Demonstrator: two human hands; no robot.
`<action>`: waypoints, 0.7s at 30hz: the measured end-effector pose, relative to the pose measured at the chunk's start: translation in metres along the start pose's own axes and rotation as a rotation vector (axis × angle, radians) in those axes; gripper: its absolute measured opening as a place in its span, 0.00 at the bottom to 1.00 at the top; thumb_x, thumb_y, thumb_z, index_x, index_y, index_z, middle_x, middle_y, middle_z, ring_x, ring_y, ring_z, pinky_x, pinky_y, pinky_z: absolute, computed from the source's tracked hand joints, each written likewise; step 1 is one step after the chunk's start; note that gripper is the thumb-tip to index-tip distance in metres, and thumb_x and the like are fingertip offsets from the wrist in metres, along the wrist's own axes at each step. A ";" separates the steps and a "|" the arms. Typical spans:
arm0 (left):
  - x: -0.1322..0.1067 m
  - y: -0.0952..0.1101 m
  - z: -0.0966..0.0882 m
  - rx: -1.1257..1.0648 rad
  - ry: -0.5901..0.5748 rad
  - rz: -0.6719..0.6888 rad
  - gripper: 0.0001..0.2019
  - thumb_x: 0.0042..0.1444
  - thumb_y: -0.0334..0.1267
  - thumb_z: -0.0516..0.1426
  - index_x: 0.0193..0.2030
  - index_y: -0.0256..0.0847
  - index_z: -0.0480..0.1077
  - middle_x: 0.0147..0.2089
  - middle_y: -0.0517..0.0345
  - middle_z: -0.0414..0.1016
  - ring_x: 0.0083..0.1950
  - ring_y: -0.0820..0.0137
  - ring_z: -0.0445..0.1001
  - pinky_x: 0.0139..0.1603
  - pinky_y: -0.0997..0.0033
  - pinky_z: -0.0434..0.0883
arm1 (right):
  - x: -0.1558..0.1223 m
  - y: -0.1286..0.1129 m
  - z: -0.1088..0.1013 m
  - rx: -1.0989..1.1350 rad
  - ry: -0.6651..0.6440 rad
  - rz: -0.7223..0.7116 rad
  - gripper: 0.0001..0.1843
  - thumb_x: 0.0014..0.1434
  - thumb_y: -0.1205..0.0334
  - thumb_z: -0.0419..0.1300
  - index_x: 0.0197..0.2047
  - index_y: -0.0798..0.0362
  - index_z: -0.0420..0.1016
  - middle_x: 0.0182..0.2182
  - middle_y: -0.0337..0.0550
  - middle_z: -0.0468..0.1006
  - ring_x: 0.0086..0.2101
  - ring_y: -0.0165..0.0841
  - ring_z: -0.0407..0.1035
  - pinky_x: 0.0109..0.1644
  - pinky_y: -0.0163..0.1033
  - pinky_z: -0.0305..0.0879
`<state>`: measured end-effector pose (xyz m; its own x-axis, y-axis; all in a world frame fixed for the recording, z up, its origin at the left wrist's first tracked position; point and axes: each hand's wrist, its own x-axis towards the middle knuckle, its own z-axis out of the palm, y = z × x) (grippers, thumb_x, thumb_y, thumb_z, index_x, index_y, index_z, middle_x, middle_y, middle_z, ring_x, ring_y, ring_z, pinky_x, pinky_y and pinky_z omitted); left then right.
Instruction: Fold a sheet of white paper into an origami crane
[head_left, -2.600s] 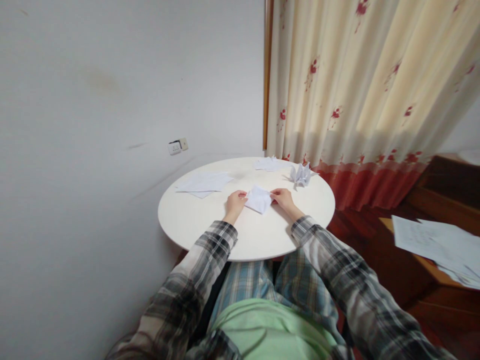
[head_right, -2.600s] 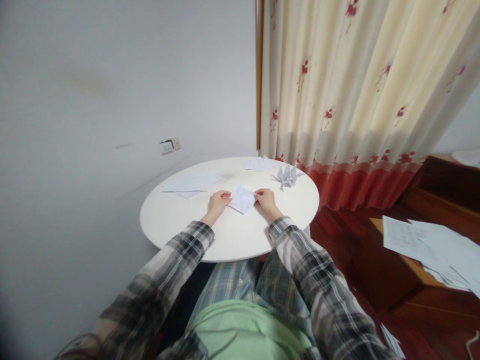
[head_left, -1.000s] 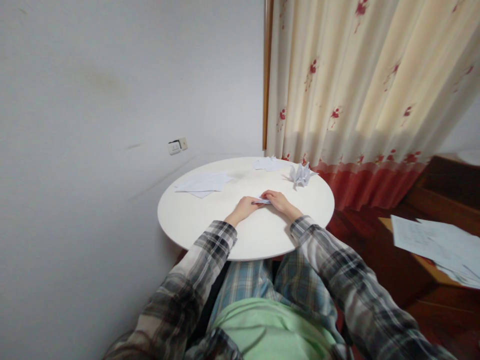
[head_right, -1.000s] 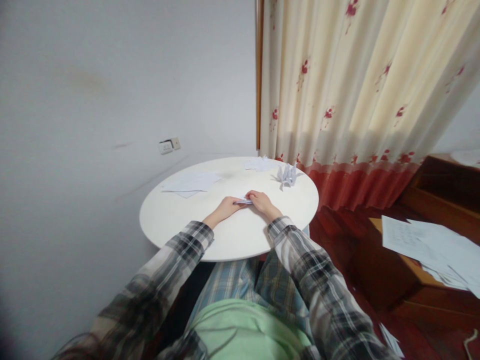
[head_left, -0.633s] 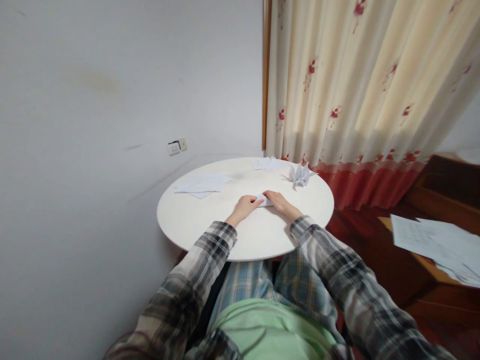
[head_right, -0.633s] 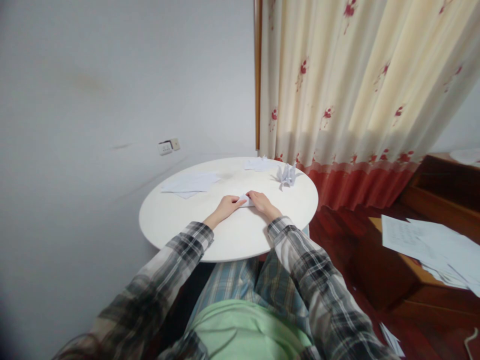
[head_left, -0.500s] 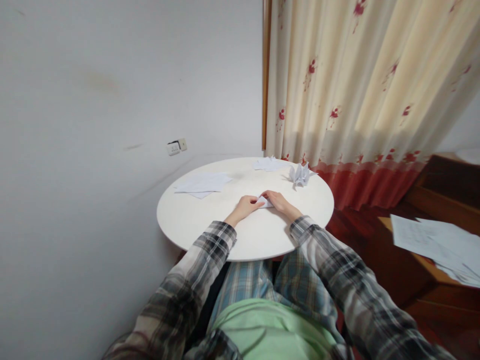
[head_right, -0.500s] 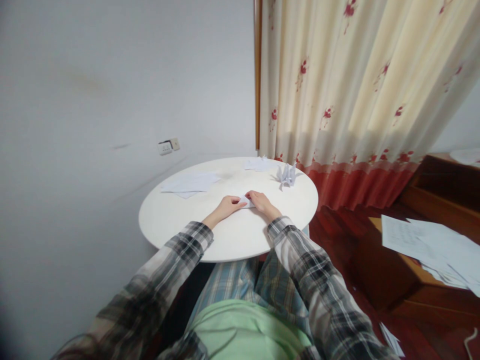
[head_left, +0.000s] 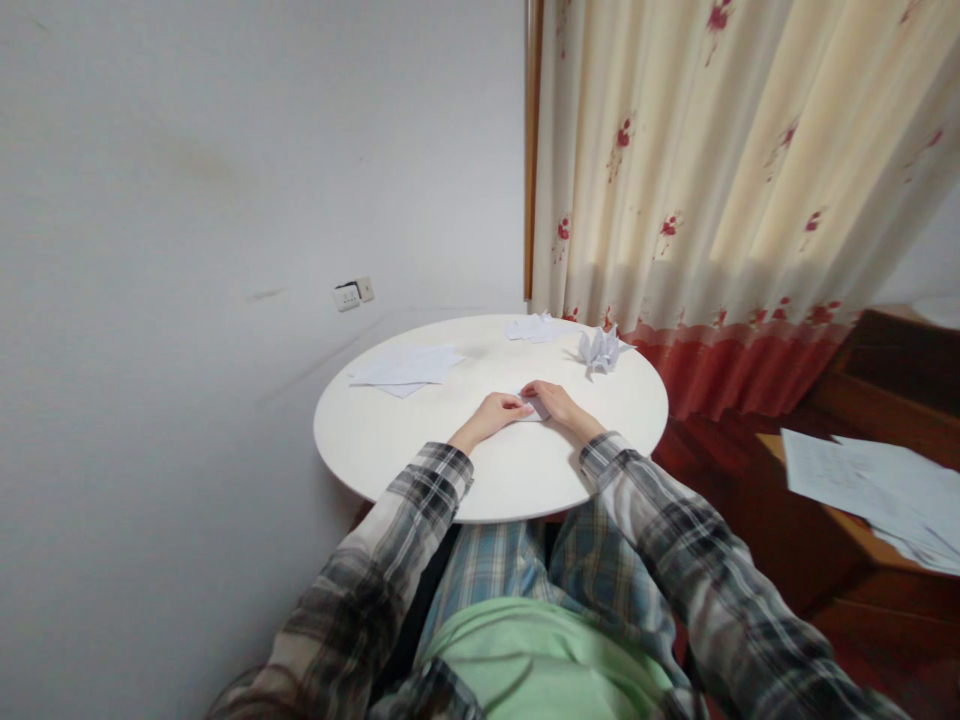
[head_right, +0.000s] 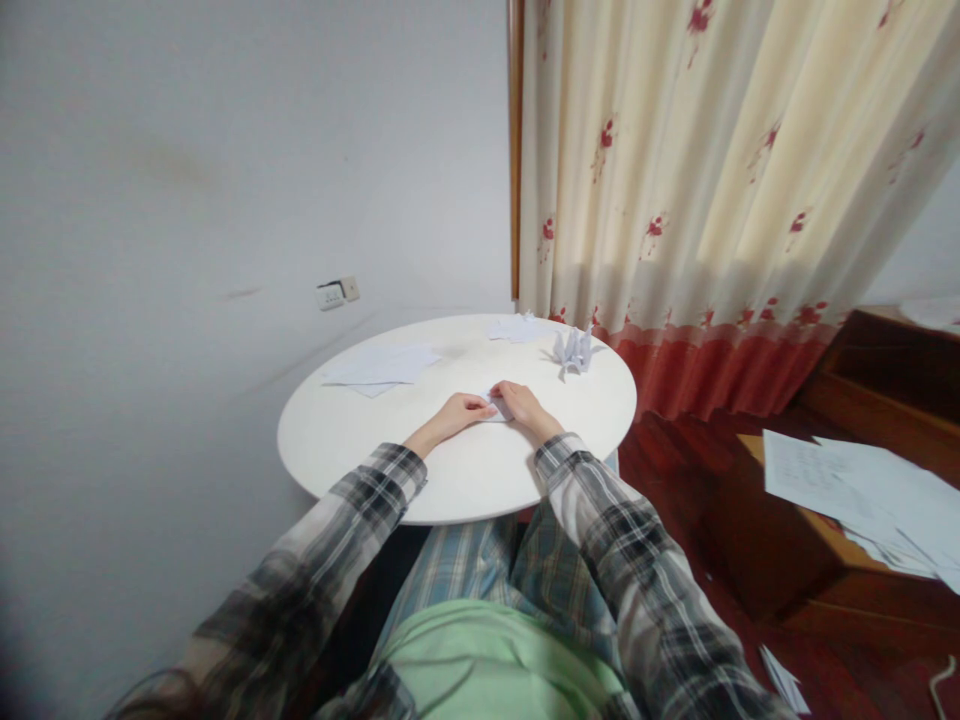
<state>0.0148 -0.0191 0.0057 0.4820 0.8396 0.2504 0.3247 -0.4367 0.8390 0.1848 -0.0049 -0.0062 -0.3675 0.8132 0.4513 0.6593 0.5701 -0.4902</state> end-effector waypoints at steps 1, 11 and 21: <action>0.000 0.000 0.000 -0.010 -0.007 0.001 0.14 0.43 0.44 0.59 0.27 0.32 0.73 0.25 0.58 0.73 0.28 0.73 0.68 0.32 0.73 0.64 | 0.000 0.001 0.000 0.002 0.002 0.004 0.16 0.60 0.71 0.42 0.42 0.58 0.69 0.39 0.48 0.75 0.41 0.30 0.68 0.47 0.36 0.61; -0.004 0.006 -0.002 -0.026 -0.184 0.033 0.09 0.39 0.38 0.62 0.25 0.33 0.72 0.26 0.58 0.74 0.29 0.74 0.69 0.35 0.72 0.66 | 0.001 0.004 0.002 0.037 0.029 0.015 0.17 0.60 0.70 0.41 0.40 0.58 0.70 0.38 0.48 0.75 0.40 0.31 0.68 0.47 0.37 0.61; -0.006 0.011 -0.002 -0.005 -0.150 -0.019 0.11 0.43 0.40 0.60 0.30 0.33 0.74 0.28 0.56 0.75 0.30 0.73 0.70 0.33 0.74 0.65 | 0.001 0.007 0.004 0.069 0.052 0.012 0.16 0.59 0.70 0.42 0.39 0.57 0.70 0.38 0.47 0.75 0.40 0.30 0.68 0.47 0.37 0.61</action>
<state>0.0142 -0.0287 0.0143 0.5920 0.7900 0.1595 0.3312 -0.4189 0.8455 0.1861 0.0001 -0.0124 -0.3238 0.8139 0.4825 0.6158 0.5684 -0.5456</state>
